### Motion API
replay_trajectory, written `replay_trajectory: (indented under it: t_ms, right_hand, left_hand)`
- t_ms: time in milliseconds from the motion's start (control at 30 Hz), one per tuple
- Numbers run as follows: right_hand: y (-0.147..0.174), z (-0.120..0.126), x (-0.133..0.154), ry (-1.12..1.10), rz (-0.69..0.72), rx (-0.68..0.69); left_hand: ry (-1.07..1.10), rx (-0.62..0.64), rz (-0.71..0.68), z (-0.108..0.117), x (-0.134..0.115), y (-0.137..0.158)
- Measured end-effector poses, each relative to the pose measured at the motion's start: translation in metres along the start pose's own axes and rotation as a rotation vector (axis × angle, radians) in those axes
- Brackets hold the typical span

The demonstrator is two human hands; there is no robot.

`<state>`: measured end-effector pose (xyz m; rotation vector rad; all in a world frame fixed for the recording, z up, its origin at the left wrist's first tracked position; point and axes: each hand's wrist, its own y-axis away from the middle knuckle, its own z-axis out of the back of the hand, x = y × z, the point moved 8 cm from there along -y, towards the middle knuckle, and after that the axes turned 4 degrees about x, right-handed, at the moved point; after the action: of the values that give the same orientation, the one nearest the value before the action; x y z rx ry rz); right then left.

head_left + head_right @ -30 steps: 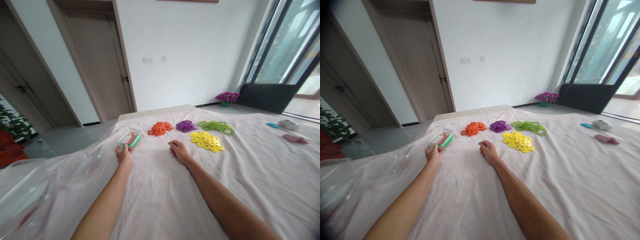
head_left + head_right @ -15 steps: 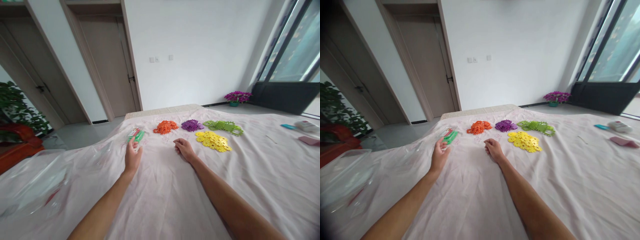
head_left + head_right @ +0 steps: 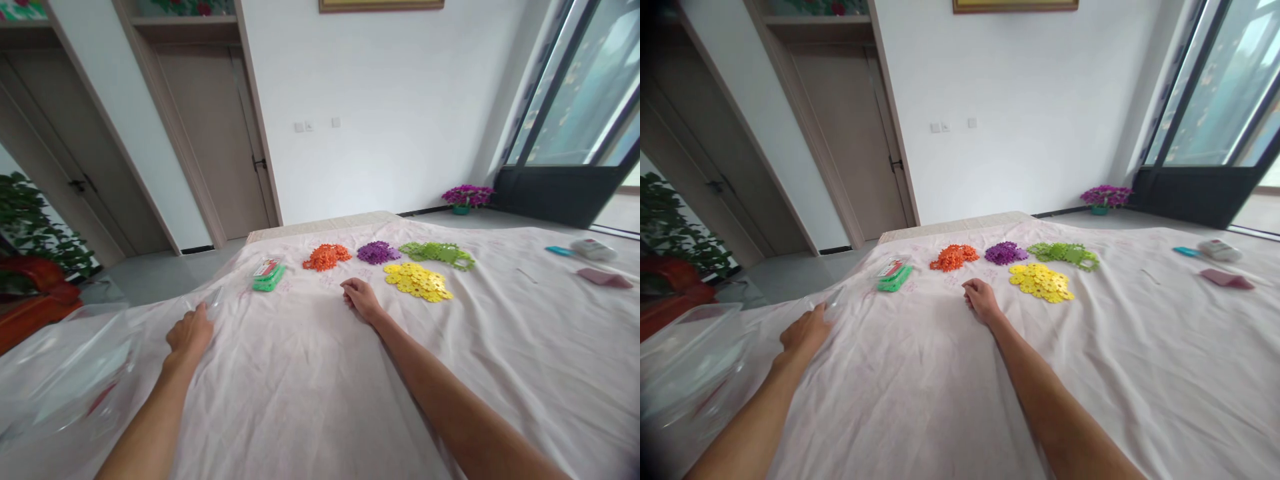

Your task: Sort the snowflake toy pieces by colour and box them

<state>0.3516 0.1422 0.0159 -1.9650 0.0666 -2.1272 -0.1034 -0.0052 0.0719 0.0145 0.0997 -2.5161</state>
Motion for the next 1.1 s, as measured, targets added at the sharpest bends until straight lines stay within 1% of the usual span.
replay_trajectory:
  t_ms: [67, 133, 200, 267, 367, 467, 533, 600, 667, 700, 767, 800, 900, 967, 1000, 1033, 1067, 1100]
  right_hand:
    - [0.000, 0.000, 0.000, -0.002, -0.002, 0.000]
    - [0.000, 0.000, 0.000, -0.006, -0.008, 0.000]
    - [-0.001, -0.001, -0.001, -0.013, -0.017, 0.004]
    - [-0.001, -0.001, -0.002, -0.021, -0.023, 0.009]
    - [-0.001, -0.002, -0.003, -0.032, -0.029, 0.015]
    - [0.000, -0.002, -0.002, -0.041, -0.031, 0.023]
    - [0.002, -0.002, 0.001, -0.042, -0.031, 0.032]
    - [0.004, -0.001, 0.006, -0.051, -0.019, 0.047]
    - [0.006, 0.000, 0.013, -0.077, 0.009, 0.068]
    - [0.007, 0.001, 0.016, -0.091, 0.022, 0.080]
    - [0.008, 0.002, 0.018, -0.103, 0.020, 0.106]
    - [0.008, 0.001, 0.017, -0.093, 0.003, 0.116]
    - [0.007, -0.001, 0.013, -0.078, -0.044, 0.139]
    - [0.006, -0.002, 0.012, -0.119, -0.049, 0.136]
    - [0.006, -0.002, 0.012, -0.147, -0.052, 0.131]
    - [0.005, -0.002, 0.011, -0.170, -0.058, 0.123]
    - [0.005, -0.002, 0.011, -0.186, -0.065, 0.113]
    - [0.005, -0.002, 0.010, -0.195, -0.071, 0.109]
  left_hand:
    - [0.013, 0.012, 0.020, -0.002, 0.004, 0.001]
    - [0.016, 0.010, 0.016, 0.001, 0.003, 0.005]
    - [0.011, -0.004, -0.018, 0.008, -0.005, 0.013]
    - [0.015, -0.022, -0.081, 0.014, -0.021, 0.026]
    - [0.056, -0.048, -0.236, 0.019, -0.059, 0.052]
    - [0.181, -0.060, -0.435, 0.016, -0.105, 0.084]
    - [0.318, -0.075, -0.609, 0.012, -0.137, 0.108]
    - [0.475, -0.079, -0.815, 0.010, -0.168, 0.131]
    - [0.554, -0.045, -0.967, 0.007, -0.195, 0.150]
    - [0.579, -0.020, -1.016, 0.007, -0.206, 0.156]
    - [0.635, 0.029, -1.070, 0.012, -0.221, 0.163]
    - [0.665, 0.080, -1.104, 0.016, -0.226, 0.165]
    - [0.748, 0.296, -1.161, 0.027, -0.228, 0.159]
    - [0.866, 0.366, -1.097, 0.034, -0.216, 0.136]
    - [0.940, 0.347, -1.055, 0.037, -0.208, 0.119]
    - [0.997, 0.261, -1.003, 0.040, -0.198, 0.099]
    - [1.018, 0.095, -0.923, 0.043, -0.185, 0.076]
    - [0.969, -0.091, -0.834, 0.044, -0.171, 0.055]
